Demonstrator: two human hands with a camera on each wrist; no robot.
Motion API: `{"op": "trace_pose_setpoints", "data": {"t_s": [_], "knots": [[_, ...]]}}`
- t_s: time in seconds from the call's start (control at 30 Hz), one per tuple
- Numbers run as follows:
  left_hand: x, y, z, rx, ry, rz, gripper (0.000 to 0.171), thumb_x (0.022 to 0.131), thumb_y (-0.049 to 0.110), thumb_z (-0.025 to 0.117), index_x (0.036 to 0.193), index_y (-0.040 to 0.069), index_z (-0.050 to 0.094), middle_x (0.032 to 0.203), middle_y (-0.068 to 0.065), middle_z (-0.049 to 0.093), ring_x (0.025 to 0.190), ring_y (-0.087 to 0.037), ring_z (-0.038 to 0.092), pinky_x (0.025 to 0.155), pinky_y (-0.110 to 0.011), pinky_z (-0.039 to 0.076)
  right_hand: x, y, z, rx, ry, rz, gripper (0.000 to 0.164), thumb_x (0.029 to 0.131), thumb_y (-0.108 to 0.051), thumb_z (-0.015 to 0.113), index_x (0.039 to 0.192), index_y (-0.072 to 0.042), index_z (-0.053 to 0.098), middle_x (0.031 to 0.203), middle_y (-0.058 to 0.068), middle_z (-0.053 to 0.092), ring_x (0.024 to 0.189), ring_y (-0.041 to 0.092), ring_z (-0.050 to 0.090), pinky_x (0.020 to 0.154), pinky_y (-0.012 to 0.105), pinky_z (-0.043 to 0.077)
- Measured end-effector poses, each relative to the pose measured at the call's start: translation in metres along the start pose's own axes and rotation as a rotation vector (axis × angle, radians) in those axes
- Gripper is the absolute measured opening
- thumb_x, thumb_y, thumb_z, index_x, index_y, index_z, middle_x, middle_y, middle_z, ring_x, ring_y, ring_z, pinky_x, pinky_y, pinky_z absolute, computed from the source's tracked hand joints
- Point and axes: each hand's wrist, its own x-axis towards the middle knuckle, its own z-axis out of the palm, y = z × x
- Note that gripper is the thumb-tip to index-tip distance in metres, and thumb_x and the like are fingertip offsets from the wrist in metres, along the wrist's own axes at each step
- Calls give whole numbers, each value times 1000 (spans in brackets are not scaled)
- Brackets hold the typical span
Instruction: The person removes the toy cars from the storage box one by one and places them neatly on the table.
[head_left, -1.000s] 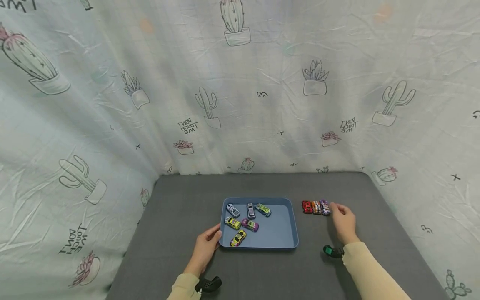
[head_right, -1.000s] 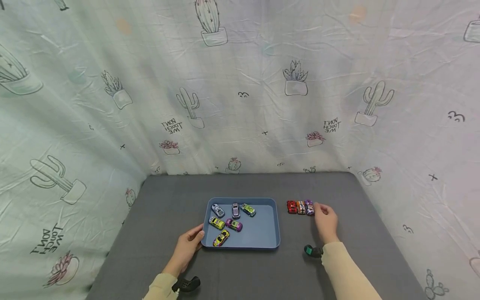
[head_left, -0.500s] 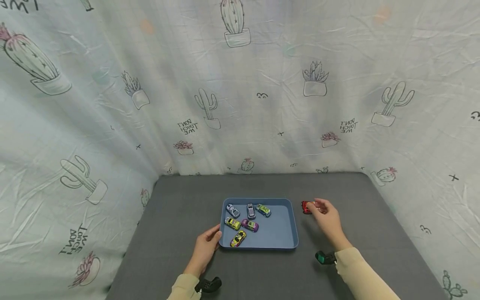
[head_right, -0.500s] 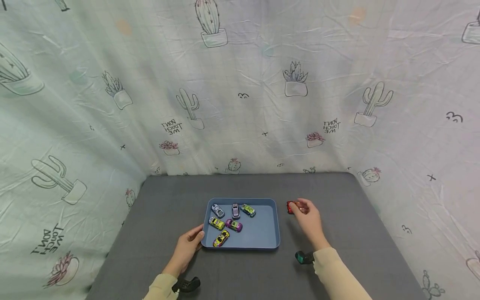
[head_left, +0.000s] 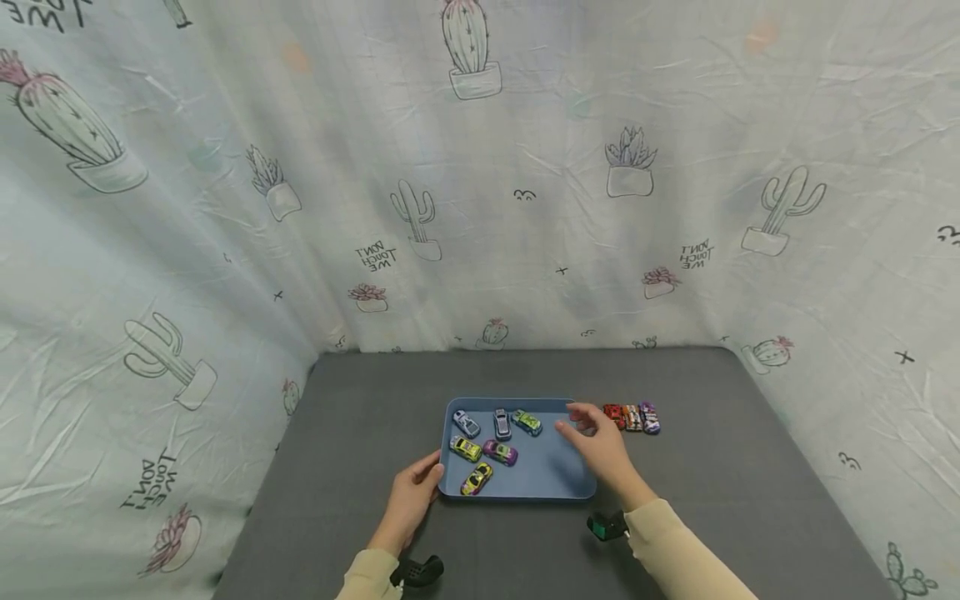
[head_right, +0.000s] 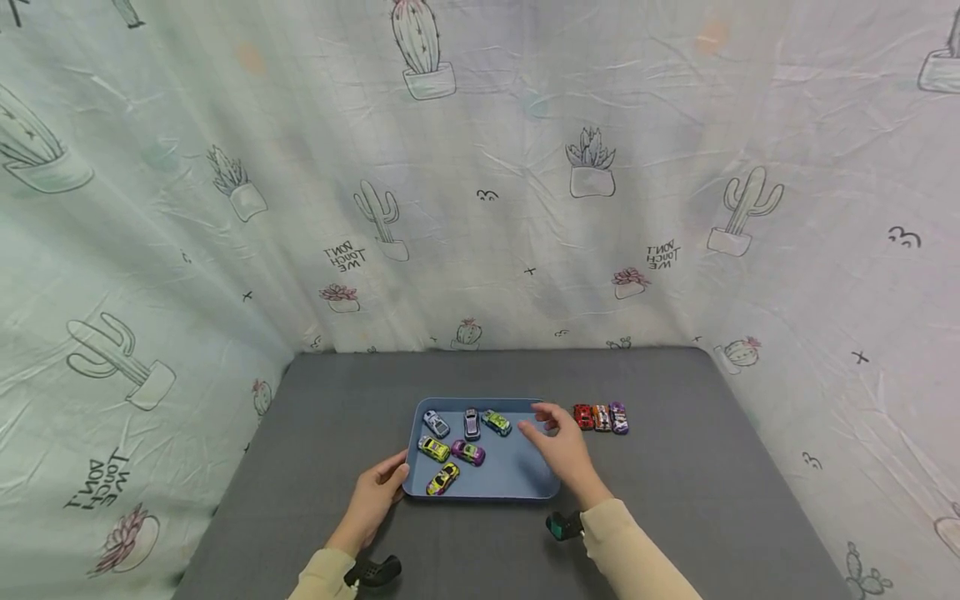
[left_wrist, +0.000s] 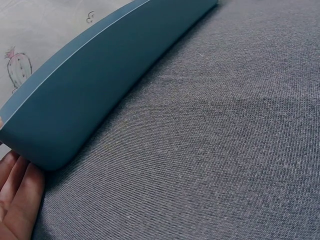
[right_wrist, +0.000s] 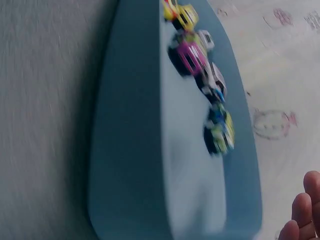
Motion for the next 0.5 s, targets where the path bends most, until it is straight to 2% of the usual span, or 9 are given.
{"op": "trace_pose_setpoints", "data": {"t_s": [0.17,0.3,0.4,0.5], "knots": [[1,-1,0,-1,-3,5,44,98,31,59,137,12,56,135,-13,55,122,-28,53,96,-41,49,-4,-2,26,35,-80,20,54,84,-47,73,126,-15,62,111,7,63,98,21,55,78,36,49],[1,-1,0,-1,-5,8,44,98,32,59,137,12,56,135,-13,55,122,-29,53,96,-41,50,-4,-2,42,83,-204,42,52,86,-39,73,128,-10,61,109,4,62,96,20,57,74,33,51],[1,-1,-1,4,-3,6,45,97,33,59,137,12,56,135,-13,55,122,-29,53,95,-42,50,-2,-3,53,100,-283,63,49,88,-35,73,127,-9,61,112,6,62,97,20,57,75,33,52],[1,-2,-1,2,-4,8,45,97,33,59,137,12,56,135,-13,55,122,-28,53,96,-41,50,-1,-2,63,100,-316,81,47,87,-34,73,125,-9,62,112,7,63,97,21,57,76,33,52]]}}
